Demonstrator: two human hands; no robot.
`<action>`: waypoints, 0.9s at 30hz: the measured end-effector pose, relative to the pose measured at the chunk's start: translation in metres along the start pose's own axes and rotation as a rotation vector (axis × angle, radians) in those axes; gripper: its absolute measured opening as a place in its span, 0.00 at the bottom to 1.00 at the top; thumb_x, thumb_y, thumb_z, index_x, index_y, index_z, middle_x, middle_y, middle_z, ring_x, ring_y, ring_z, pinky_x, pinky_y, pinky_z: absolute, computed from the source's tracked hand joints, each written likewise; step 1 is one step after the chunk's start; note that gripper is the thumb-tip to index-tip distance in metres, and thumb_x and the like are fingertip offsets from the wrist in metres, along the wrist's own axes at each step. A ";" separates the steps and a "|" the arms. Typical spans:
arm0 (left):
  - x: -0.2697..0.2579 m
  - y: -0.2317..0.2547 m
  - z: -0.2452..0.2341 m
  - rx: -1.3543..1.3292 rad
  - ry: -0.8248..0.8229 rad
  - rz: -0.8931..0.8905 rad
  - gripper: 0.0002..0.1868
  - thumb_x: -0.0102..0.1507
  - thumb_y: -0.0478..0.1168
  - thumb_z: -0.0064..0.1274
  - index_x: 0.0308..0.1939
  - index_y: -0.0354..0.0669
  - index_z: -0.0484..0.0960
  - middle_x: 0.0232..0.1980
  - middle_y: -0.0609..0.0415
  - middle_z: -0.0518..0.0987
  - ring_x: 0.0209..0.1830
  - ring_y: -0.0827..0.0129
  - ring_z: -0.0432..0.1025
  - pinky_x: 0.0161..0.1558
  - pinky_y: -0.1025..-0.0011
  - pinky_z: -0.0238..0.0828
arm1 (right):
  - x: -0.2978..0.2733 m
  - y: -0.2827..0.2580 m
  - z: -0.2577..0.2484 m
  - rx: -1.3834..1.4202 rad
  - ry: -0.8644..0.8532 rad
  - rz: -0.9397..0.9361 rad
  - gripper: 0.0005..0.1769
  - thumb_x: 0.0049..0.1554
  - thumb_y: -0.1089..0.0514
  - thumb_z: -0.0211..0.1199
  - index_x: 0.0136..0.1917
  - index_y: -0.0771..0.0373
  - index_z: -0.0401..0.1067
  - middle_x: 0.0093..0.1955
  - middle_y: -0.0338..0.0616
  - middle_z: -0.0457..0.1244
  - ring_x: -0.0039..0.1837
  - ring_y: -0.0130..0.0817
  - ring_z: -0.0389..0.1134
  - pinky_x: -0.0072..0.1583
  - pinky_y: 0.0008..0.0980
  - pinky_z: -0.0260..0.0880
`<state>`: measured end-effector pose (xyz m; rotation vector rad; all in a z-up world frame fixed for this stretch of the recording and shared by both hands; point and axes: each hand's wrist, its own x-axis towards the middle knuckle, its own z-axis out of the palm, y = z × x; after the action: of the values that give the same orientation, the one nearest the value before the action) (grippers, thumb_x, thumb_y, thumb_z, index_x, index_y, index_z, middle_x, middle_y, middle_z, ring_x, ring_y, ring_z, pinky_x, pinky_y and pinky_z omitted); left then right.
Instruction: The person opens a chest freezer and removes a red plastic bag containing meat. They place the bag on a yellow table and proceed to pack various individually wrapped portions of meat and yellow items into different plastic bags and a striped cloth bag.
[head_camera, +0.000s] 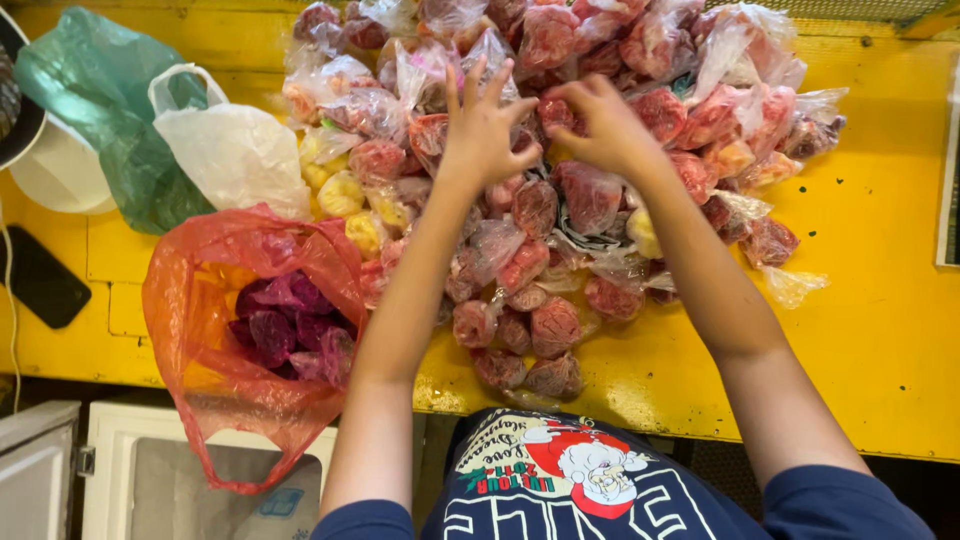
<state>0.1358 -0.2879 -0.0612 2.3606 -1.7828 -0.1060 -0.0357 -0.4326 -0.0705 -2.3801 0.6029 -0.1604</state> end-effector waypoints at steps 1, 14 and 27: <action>0.003 -0.013 0.002 0.031 -0.025 -0.023 0.41 0.53 0.67 0.59 0.67 0.62 0.73 0.79 0.47 0.55 0.79 0.48 0.41 0.72 0.41 0.18 | 0.012 -0.014 0.012 -0.086 0.078 -0.204 0.37 0.58 0.44 0.69 0.75 0.55 0.63 0.72 0.59 0.56 0.70 0.57 0.58 0.68 0.51 0.57; -0.045 -0.029 -0.029 0.041 -0.378 0.012 0.43 0.51 0.69 0.60 0.66 0.56 0.75 0.80 0.52 0.55 0.82 0.45 0.29 0.71 0.36 0.12 | 0.002 -0.023 0.050 -0.337 0.088 -0.527 0.36 0.50 0.52 0.65 0.73 0.48 0.68 0.69 0.56 0.59 0.68 0.55 0.62 0.67 0.55 0.57; -0.087 -0.068 0.027 -0.129 0.389 -0.575 0.35 0.61 0.57 0.63 0.70 0.58 0.69 0.78 0.32 0.49 0.78 0.27 0.39 0.69 0.28 0.43 | 0.101 -0.096 0.104 -0.493 0.140 -0.677 0.54 0.45 0.44 0.75 0.82 0.40 0.56 0.79 0.54 0.52 0.79 0.61 0.48 0.74 0.60 0.44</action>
<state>0.1715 -0.1896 -0.1048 2.5058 -0.8751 0.1490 0.1183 -0.3550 -0.0940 -2.9907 -0.1578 -0.5244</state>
